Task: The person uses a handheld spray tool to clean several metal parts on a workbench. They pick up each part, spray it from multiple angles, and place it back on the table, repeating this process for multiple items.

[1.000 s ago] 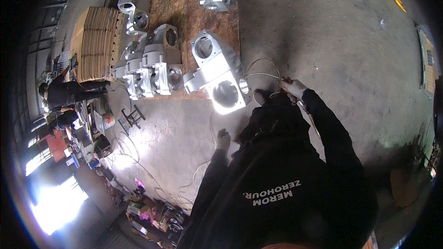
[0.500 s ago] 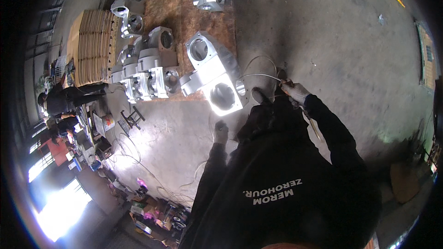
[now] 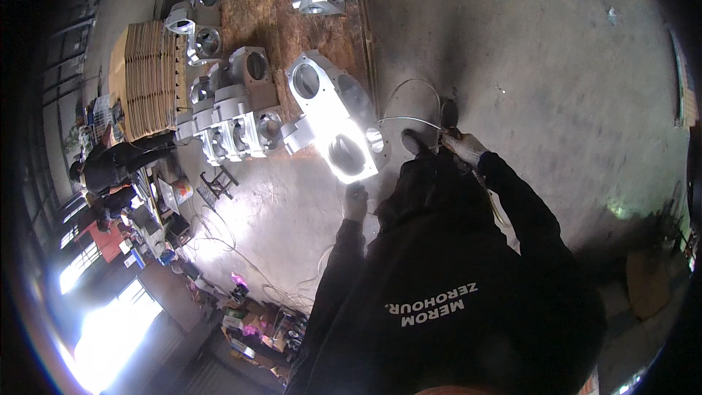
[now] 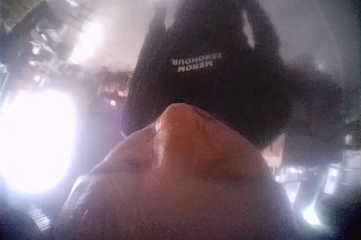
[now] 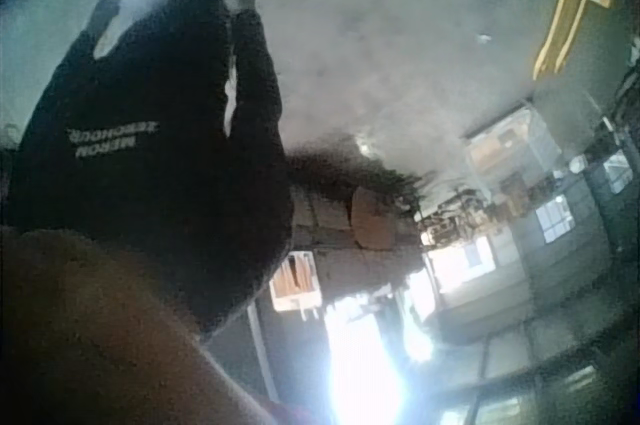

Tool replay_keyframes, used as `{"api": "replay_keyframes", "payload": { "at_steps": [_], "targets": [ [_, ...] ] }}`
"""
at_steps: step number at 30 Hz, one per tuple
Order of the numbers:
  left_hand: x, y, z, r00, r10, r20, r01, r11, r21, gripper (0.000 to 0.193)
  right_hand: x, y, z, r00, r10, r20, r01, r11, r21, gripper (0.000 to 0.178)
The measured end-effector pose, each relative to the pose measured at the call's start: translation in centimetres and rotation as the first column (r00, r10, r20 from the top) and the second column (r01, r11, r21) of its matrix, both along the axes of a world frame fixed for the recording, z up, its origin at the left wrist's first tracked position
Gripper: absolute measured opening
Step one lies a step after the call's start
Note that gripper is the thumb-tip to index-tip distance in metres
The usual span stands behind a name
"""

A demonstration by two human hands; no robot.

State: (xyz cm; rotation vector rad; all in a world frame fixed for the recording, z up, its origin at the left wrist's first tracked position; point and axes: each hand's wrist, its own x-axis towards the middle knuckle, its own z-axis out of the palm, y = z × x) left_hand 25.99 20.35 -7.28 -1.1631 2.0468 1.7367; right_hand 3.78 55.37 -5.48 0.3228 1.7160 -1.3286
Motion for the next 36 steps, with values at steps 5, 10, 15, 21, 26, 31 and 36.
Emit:
{"api": "replay_keyframes", "payload": {
  "at_steps": [5, 10, 15, 21, 26, 31, 36],
  "targets": [
    [-3.9, 2.8, 3.0, 0.995, 0.075, 0.059, -0.078, 0.996, 0.051, 0.029, 2.3, -1.3, -8.4, 0.898, 0.251, -0.362, -0.219, 0.967, 0.127, 0.039],
    [-0.8, 1.8, 1.4, 0.989, -0.111, 0.093, 0.127, 0.974, -0.188, 0.035, -0.6, -1.5, -6.1, 0.954, 0.279, -0.111, -0.274, 0.960, 0.058, 0.037],
    [-3.3, 4.3, 4.4, 0.926, -0.287, 0.245, 0.369, 0.821, -0.435, 0.051, -0.2, 0.0, -4.8, 0.948, 0.153, -0.279, -0.144, 0.988, 0.050, 0.041],
    [-6.6, 6.5, 8.6, 0.892, -0.147, 0.428, 0.241, 0.954, -0.176, 0.061, -3.2, 4.9, 7.1, 0.822, 0.349, -0.450, -0.300, 0.937, 0.178, 0.039],
    [-1.5, 5.2, 3.5, 0.937, -0.142, 0.318, 0.259, 0.896, -0.361, 0.062, -4.2, 1.1, 16.4, 0.636, 0.609, -0.474, -0.533, 0.791, 0.300, 0.041],
    [-0.5, 4.9, 3.6, 0.953, -0.126, 0.277, 0.217, 0.919, -0.329, 0.065, -3.5, -0.1, 15.6, 0.448, 0.825, -0.346, -0.706, 0.563, 0.429, 0.040],
    [-3.9, 6.2, 10.5, 0.926, 0.003, 0.377, 0.031, 0.996, -0.085, 0.072, -5.0, 3.1, 8.1, 0.813, 0.408, -0.415, -0.353, 0.913, 0.205, 0.039]
  ]
}}
